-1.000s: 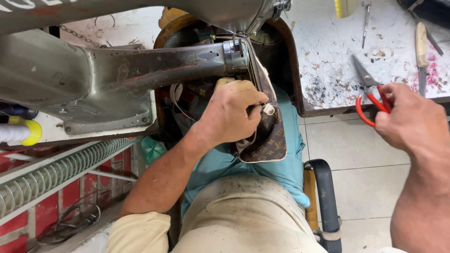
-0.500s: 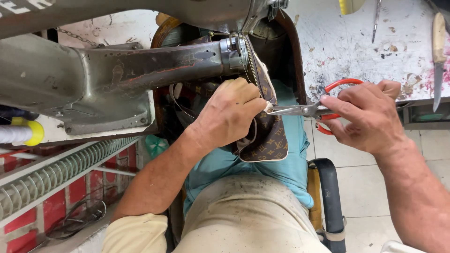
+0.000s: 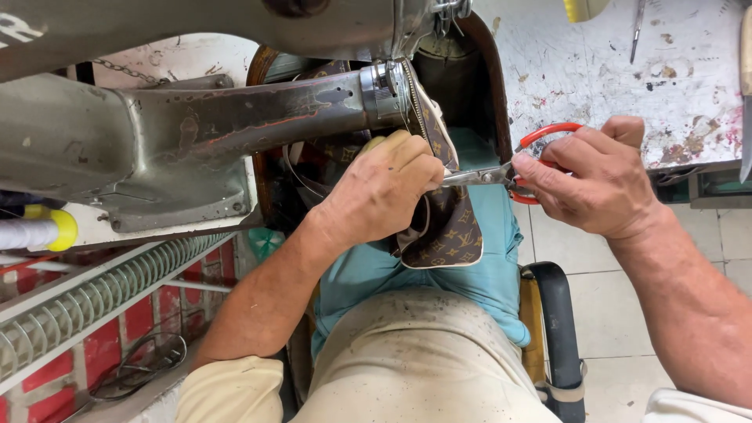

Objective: Repairing a leather bag using a sewing machine, scissors, and pliers

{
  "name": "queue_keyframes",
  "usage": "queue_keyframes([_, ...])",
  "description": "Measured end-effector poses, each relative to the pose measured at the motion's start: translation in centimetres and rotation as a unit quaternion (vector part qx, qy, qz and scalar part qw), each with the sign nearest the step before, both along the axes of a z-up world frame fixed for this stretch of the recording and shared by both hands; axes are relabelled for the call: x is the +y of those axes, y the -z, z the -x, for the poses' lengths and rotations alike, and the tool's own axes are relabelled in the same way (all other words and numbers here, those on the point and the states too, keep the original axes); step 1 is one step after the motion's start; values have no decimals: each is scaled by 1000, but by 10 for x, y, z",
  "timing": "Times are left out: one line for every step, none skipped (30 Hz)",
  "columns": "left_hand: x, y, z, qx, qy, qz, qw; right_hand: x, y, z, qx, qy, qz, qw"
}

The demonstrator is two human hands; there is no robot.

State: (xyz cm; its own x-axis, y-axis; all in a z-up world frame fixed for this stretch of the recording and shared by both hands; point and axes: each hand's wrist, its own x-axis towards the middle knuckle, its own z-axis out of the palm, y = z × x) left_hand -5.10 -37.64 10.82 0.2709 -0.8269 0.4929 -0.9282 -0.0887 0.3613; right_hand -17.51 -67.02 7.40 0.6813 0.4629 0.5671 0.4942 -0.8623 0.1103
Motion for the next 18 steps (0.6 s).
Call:
queue_keyframes([0,-2,0,50,18,22,998,0,0,1,-1,-4,9,1000])
queue_keyframes([0,-4,-1,100,36,45,993,0,0,2,-3,-9,18,1000])
queue_keyframes([1,-4,0,99,37,45,993,-1,4,12,-3,-8,18,1000])
queue_keyframes([2,-5,0,153,10,40,987,-2,8,21,18,37,20,999])
queue_keyframes([4,-6,1,208,-17,35,977,-3,12,31,39,81,22,996])
queue_keyframes([4,0,1,208,-17,36,977,11,9,37,39,81,23,996])
queue_keyframes([4,7,1,184,-64,-14,981,24,6,44,78,90,-95,988])
queue_keyframes([4,14,1,159,-111,-64,979,37,4,50,114,99,-210,966])
queue_keyframes([4,13,2,162,-110,-66,978,50,12,66,117,100,-212,965])
queue_keyframes([2,12,4,161,-146,-109,970,62,20,83,197,158,-258,933])
queue_keyframes([1,11,4,157,-180,-151,959,75,28,98,273,214,-301,888])
queue_keyframes([3,10,1,157,-178,-153,959,86,32,96,273,216,-303,887])
queue_keyframes([5,9,-1,157,-174,-175,956,97,35,95,261,225,-360,867])
queue_keyframes([8,7,-3,158,-171,-197,952,107,38,94,247,233,-415,844])
queue_keyframes([8,7,-4,157,-170,-199,952,112,40,92,246,233,-417,843])
queue_keyframes([9,7,-4,169,-168,-206,949,116,42,91,250,236,-432,834])
queue_keyframes([10,6,-4,184,-169,-213,945,121,44,89,256,235,-447,824])
queue_keyframes([13,8,0,184,-172,-215,944,124,46,89,259,233,-448,823])
